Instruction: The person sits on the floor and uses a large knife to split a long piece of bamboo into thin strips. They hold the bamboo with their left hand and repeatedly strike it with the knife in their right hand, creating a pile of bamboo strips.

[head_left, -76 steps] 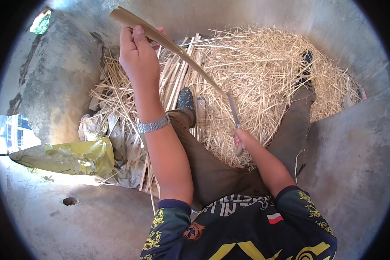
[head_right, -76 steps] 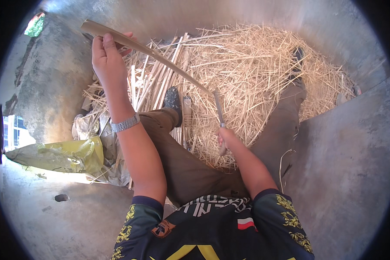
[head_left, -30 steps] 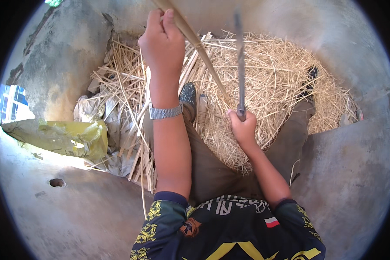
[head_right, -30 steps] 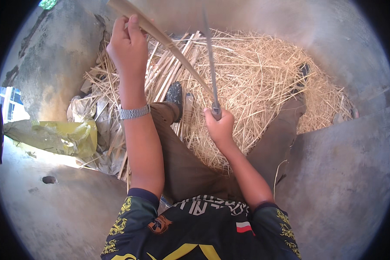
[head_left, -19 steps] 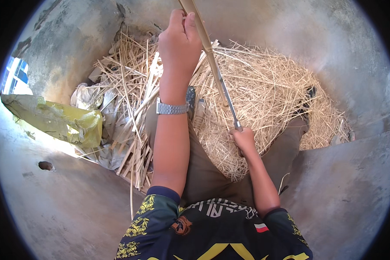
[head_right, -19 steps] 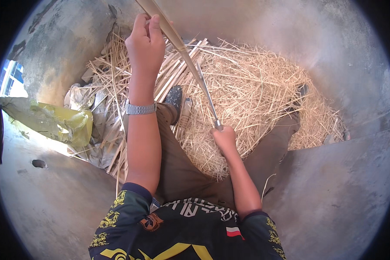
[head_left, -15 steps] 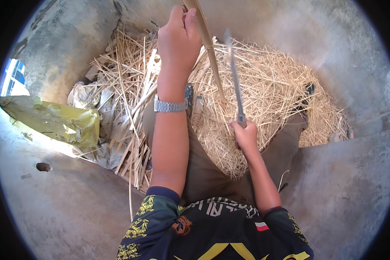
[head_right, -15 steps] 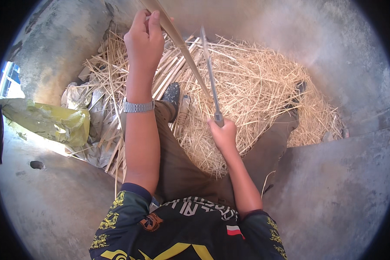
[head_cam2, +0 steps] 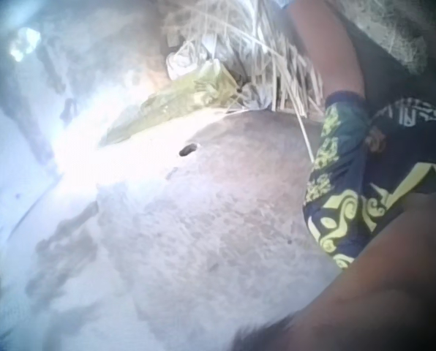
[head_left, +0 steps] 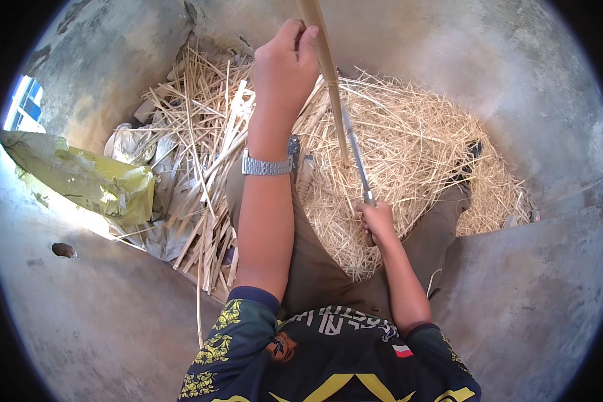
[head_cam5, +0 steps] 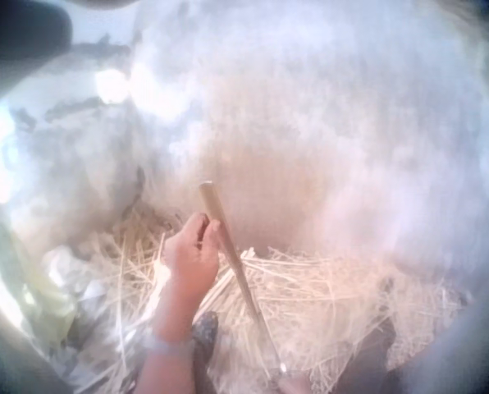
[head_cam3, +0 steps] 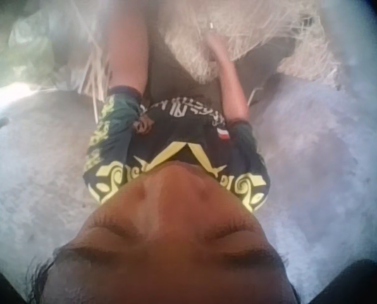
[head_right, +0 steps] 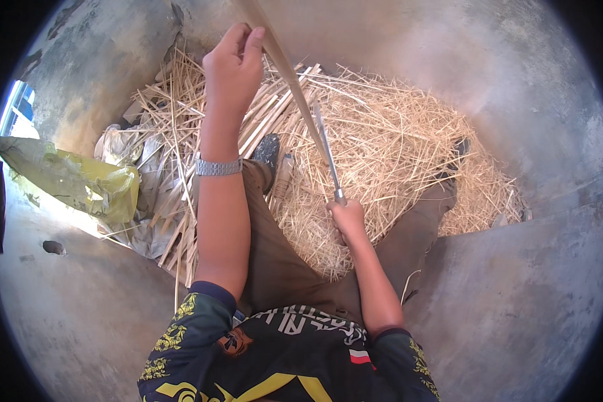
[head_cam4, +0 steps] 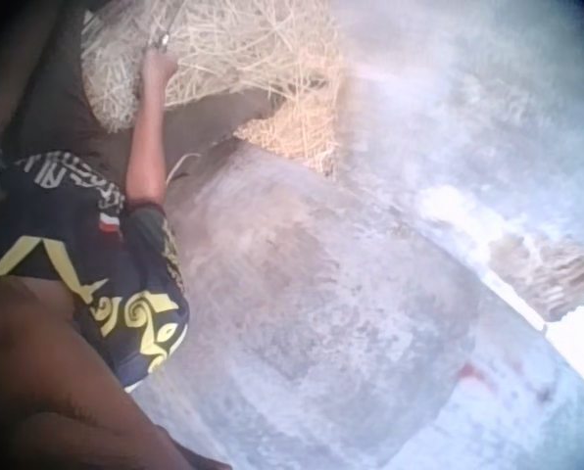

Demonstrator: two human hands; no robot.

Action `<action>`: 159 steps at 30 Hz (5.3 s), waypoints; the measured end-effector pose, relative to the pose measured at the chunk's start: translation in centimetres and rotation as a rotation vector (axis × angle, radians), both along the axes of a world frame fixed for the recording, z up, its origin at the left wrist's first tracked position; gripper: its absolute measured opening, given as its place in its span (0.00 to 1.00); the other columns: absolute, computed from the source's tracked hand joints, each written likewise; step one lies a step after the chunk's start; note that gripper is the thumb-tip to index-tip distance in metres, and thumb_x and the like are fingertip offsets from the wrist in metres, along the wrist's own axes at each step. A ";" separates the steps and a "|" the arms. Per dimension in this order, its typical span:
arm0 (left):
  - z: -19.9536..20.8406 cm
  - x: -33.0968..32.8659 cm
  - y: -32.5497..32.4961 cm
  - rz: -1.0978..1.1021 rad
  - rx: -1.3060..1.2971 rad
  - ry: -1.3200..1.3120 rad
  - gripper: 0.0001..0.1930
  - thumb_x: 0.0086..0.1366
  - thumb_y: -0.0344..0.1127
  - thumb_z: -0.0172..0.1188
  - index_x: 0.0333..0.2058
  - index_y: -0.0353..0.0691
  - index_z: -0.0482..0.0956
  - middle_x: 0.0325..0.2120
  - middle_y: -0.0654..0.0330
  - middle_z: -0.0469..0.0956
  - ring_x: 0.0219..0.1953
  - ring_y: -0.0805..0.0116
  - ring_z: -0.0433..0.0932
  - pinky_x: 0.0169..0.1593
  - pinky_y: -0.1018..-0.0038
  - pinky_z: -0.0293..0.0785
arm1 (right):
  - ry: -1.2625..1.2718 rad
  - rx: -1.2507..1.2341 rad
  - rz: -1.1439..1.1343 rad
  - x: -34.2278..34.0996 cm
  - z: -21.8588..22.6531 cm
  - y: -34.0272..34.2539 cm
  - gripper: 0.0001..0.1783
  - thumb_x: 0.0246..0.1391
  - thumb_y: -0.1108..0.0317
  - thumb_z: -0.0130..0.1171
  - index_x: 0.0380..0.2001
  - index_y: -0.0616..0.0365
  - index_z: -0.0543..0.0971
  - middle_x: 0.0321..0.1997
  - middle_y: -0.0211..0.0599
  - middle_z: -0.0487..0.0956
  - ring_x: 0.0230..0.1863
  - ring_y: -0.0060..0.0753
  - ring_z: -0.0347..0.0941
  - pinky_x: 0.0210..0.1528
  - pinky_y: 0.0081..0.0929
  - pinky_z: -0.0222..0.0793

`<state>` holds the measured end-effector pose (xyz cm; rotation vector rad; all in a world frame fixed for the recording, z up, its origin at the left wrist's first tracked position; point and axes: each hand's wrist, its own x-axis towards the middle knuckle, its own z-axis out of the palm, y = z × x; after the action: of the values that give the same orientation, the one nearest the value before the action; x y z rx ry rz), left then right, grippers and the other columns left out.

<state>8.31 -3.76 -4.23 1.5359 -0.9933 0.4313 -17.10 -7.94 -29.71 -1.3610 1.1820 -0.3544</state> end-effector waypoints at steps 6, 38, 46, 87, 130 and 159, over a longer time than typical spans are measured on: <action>0.2 -0.1 -0.1 0.037 0.032 -0.094 0.11 0.72 0.36 0.58 0.41 0.33 0.80 0.24 0.56 0.82 0.25 0.72 0.80 0.32 0.75 0.74 | -0.325 -0.250 -0.037 2.0 5.3 0.9 0.18 0.53 0.65 0.66 0.15 0.56 0.71 0.15 0.26 0.71 0.17 0.18 0.63 0.23 0.24 0.57; -0.5 -0.7 -1.5 -0.008 -0.055 -0.003 0.12 0.70 0.37 0.63 0.41 0.31 0.84 0.30 0.53 0.87 0.35 0.68 0.88 0.39 0.77 0.80 | 0.032 -0.194 -0.093 0.7 -3.5 -1.7 0.15 0.51 0.65 0.66 0.16 0.57 0.74 0.15 0.32 0.74 0.17 0.28 0.70 0.23 0.33 0.64; 0.7 -4.0 -2.5 0.006 -0.206 -0.060 0.08 0.67 0.31 0.63 0.37 0.31 0.82 0.23 0.50 0.83 0.25 0.70 0.84 0.29 0.74 0.76 | -0.310 -0.245 -0.122 2.6 -5.9 -0.3 0.14 0.56 0.72 0.64 0.19 0.55 0.72 0.15 0.30 0.71 0.11 0.20 0.63 0.13 0.26 0.56; 0.6 -4.5 -3.0 -0.051 -0.255 -0.152 0.07 0.67 0.29 0.64 0.38 0.29 0.84 0.25 0.54 0.85 0.26 0.76 0.82 0.31 0.79 0.76 | 0.308 0.048 -0.118 0.8 -9.4 -0.5 0.10 0.56 0.68 0.59 0.25 0.63 0.76 0.16 0.34 0.74 0.13 0.26 0.65 0.18 0.31 0.60; 1.3 -2.7 -2.7 -0.407 -0.231 0.084 0.04 0.71 0.27 0.60 0.40 0.31 0.78 0.30 0.64 0.79 0.33 0.79 0.77 0.38 0.81 0.74 | -0.294 0.030 0.005 0.4 9.9 1.6 0.15 0.52 0.68 0.64 0.16 0.54 0.71 0.14 0.23 0.69 0.13 0.16 0.61 0.17 0.24 0.55; 0.8 -4.6 -2.9 -0.368 -0.261 -0.050 0.08 0.66 0.31 0.67 0.37 0.33 0.79 0.30 0.60 0.84 0.33 0.78 0.81 0.40 0.81 0.78 | -0.278 0.102 -0.040 -4.6 10.6 6.0 0.15 0.59 0.68 0.63 0.21 0.53 0.69 0.14 0.23 0.68 0.11 0.16 0.60 0.13 0.22 0.56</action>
<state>3.76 -6.66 -3.41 1.0857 -1.1808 0.3235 -21.67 -1.91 -19.13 -1.1593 0.9837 -0.4885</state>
